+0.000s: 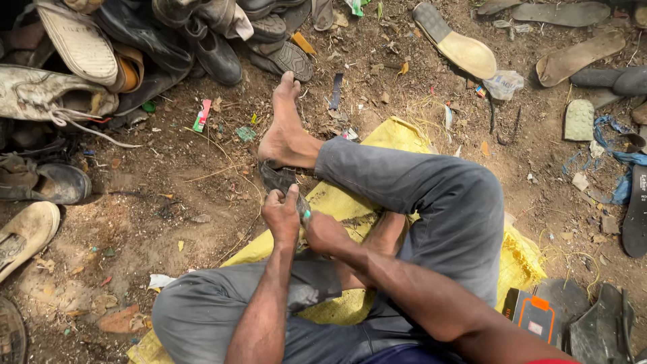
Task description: The person uses a small knife to trim and repair various shoes and sandals while sitting on the ground, handling a black sandal, a white sneaker, and a grey slip-on one at a time.
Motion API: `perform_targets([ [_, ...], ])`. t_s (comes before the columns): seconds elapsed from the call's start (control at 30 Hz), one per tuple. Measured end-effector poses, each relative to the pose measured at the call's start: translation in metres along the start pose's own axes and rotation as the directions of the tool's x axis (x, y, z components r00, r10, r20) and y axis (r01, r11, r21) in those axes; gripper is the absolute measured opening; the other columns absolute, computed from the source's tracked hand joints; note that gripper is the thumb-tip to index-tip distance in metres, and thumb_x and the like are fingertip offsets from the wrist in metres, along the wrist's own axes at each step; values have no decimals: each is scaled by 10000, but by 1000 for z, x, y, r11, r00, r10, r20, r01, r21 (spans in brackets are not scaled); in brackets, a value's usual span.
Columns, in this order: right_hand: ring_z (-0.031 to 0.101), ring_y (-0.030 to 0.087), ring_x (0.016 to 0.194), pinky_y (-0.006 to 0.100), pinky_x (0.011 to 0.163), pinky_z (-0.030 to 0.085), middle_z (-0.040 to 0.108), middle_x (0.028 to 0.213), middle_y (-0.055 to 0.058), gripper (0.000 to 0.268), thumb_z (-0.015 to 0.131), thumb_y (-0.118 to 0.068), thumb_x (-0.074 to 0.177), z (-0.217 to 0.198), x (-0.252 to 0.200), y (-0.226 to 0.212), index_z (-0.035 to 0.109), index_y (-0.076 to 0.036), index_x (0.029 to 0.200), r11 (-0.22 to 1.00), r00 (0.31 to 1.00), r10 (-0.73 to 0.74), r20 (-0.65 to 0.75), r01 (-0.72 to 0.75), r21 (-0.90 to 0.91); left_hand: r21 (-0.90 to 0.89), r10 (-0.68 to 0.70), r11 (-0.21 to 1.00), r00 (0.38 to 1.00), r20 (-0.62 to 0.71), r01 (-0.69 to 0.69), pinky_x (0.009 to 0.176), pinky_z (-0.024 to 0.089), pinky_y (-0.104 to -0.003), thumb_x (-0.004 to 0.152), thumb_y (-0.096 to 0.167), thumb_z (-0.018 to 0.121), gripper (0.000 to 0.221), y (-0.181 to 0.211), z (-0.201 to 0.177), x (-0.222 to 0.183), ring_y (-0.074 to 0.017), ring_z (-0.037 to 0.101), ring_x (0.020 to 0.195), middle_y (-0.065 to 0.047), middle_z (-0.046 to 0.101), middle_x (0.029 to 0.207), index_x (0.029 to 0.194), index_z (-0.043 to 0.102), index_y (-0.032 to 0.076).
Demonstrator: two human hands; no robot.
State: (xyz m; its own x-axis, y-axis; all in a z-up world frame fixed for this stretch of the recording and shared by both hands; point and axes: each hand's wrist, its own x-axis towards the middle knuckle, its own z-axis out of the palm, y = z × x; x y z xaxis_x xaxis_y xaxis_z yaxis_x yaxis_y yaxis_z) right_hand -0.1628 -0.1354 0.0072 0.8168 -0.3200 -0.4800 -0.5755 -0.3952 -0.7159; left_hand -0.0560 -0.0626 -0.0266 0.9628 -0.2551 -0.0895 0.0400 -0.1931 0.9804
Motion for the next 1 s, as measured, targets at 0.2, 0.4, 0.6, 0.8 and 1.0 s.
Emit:
perform_targets([
  [0.2,680,440,789,554,751,498,690,846,288,448,415,-365,1055,35,-41,25,617,29,984,987,981,149,-126,-154,-33,-406,-157,905,987,-36,129,482,333,-245,949,222,767,350,-14,10,10,-47,401,570,49,497,671,736,518,97],
  [0.4,683,461,884,537,772,535,685,910,303,431,436,-307,1073,43,25,14,636,65,985,986,985,98,-139,-78,145,-691,-231,695,972,47,199,520,429,-249,951,185,737,239,-14,9,15,-70,494,575,23,588,722,808,569,93],
  [0.6,646,527,854,563,742,497,665,847,335,393,498,-298,1020,67,-19,44,658,50,930,995,977,30,-213,-8,102,-780,-315,569,945,88,262,616,493,-295,976,246,698,208,-19,5,27,-132,577,666,-10,612,796,903,626,64],
  [0.8,630,352,614,504,576,498,613,671,188,350,471,-250,1043,59,36,4,622,22,883,893,986,168,14,-158,422,-762,-350,531,915,202,371,649,501,-319,989,372,629,318,4,-6,32,-161,592,704,-33,627,810,937,637,59],
  [1.0,452,111,593,335,529,390,486,694,-9,283,510,-300,1064,50,-22,37,597,-49,965,800,966,228,121,-257,542,-277,-100,931,896,434,238,737,523,-375,932,224,653,180,39,-54,42,-218,630,817,-94,673,938,991,687,58],
])
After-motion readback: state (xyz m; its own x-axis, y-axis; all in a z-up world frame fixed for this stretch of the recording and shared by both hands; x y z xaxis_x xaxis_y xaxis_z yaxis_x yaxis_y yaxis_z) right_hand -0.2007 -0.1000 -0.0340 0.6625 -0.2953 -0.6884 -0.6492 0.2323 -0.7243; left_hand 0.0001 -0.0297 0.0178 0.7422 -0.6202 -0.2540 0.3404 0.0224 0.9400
